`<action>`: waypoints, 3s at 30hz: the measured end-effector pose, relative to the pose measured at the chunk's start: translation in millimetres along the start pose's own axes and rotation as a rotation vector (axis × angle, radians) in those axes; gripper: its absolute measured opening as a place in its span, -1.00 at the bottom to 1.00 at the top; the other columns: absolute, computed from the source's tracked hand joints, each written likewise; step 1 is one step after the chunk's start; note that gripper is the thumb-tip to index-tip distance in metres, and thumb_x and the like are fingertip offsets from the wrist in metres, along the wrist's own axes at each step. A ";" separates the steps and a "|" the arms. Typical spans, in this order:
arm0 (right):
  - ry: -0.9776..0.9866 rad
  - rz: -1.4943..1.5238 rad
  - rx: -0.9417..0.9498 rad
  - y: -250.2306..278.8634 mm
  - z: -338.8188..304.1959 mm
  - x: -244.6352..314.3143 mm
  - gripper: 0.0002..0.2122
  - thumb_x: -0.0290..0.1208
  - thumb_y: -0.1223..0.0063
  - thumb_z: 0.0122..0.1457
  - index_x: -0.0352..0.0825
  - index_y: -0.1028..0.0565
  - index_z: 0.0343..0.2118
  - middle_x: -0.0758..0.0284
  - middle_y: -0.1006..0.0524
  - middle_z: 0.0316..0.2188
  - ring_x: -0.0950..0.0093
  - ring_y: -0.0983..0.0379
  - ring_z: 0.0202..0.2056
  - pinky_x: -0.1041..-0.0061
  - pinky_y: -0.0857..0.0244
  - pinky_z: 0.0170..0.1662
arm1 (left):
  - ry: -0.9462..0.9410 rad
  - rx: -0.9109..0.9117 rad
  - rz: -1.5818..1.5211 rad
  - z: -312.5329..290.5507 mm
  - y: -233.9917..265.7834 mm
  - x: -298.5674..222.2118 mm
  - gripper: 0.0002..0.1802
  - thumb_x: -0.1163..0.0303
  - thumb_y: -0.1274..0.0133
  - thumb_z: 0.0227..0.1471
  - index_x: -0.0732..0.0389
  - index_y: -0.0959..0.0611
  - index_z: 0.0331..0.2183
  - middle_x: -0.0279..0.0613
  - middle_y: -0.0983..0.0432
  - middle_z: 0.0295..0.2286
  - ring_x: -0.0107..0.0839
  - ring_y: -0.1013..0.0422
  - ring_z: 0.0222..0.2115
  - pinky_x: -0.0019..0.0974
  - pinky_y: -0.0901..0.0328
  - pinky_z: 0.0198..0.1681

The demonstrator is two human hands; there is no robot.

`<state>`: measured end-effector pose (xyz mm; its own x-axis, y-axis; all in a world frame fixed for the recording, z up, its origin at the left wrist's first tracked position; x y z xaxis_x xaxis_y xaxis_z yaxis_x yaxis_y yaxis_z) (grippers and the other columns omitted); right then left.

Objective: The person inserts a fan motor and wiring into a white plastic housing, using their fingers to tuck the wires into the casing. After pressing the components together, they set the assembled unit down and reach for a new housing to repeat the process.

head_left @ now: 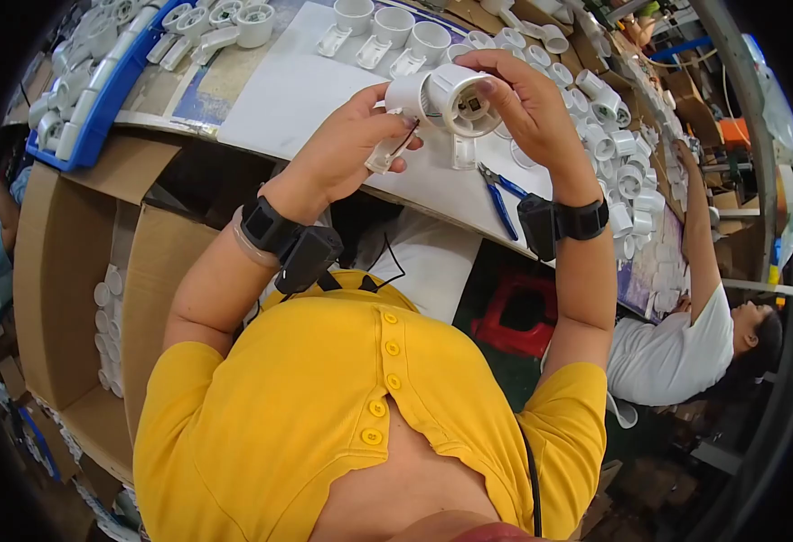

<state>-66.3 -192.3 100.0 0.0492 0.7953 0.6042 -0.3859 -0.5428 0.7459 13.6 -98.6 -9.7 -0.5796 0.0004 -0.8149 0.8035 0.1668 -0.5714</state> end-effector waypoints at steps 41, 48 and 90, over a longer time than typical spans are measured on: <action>0.187 -0.055 0.088 -27.9 -15.3 40.5 -0.43 -0.48 -0.26 -0.05 -0.22 -0.36 0.09 0.24 -0.32 0.05 0.26 -0.25 0.09 0.35 -0.14 0.14 | -0.554 -0.179 1.088 -26.8 -20.4 -47.5 -0.72 0.31 -0.13 -0.03 0.24 -0.51 -0.26 -0.15 -0.48 -0.30 -0.32 -0.45 -0.34 -0.32 -0.35 -0.23; 0.210 -0.018 0.059 -22.7 -18.6 48.4 -0.54 -0.44 -0.12 0.07 -0.26 -0.36 0.09 0.19 -0.32 0.04 0.25 -0.25 0.08 0.36 -0.13 0.13 | -0.657 -0.207 0.977 -31.0 -23.7 -55.0 -0.81 0.36 -0.12 -0.13 0.24 -0.56 -0.42 -0.13 -0.46 -0.39 -0.22 -0.43 -0.38 -0.28 -0.32 -0.28; 0.052 0.244 0.117 -20.3 -28.9 6.4 -0.35 -0.23 -0.12 0.05 -0.34 -0.21 0.21 0.17 -0.29 0.12 0.27 -0.20 0.15 0.40 -0.01 0.20 | -0.320 0.021 0.371 -6.4 -11.9 -45.1 -0.42 -0.02 -0.02 0.08 0.27 -0.39 -0.07 -0.08 -0.42 -0.10 -0.31 -0.41 -0.13 -0.33 -0.31 -0.06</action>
<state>-84.8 -168.4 80.6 -0.0809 0.6484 0.7570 -0.2715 -0.7451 0.6092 29.3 -94.3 34.5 -0.1856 -0.2476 -0.9509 0.9524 0.1927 -0.2361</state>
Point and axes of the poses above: each hand's wrist, its own z-axis towards the middle knuckle, its own y-axis out of the back of the hand, x = y × z, the point moved 10 cm from there along z, towards the middle knuckle
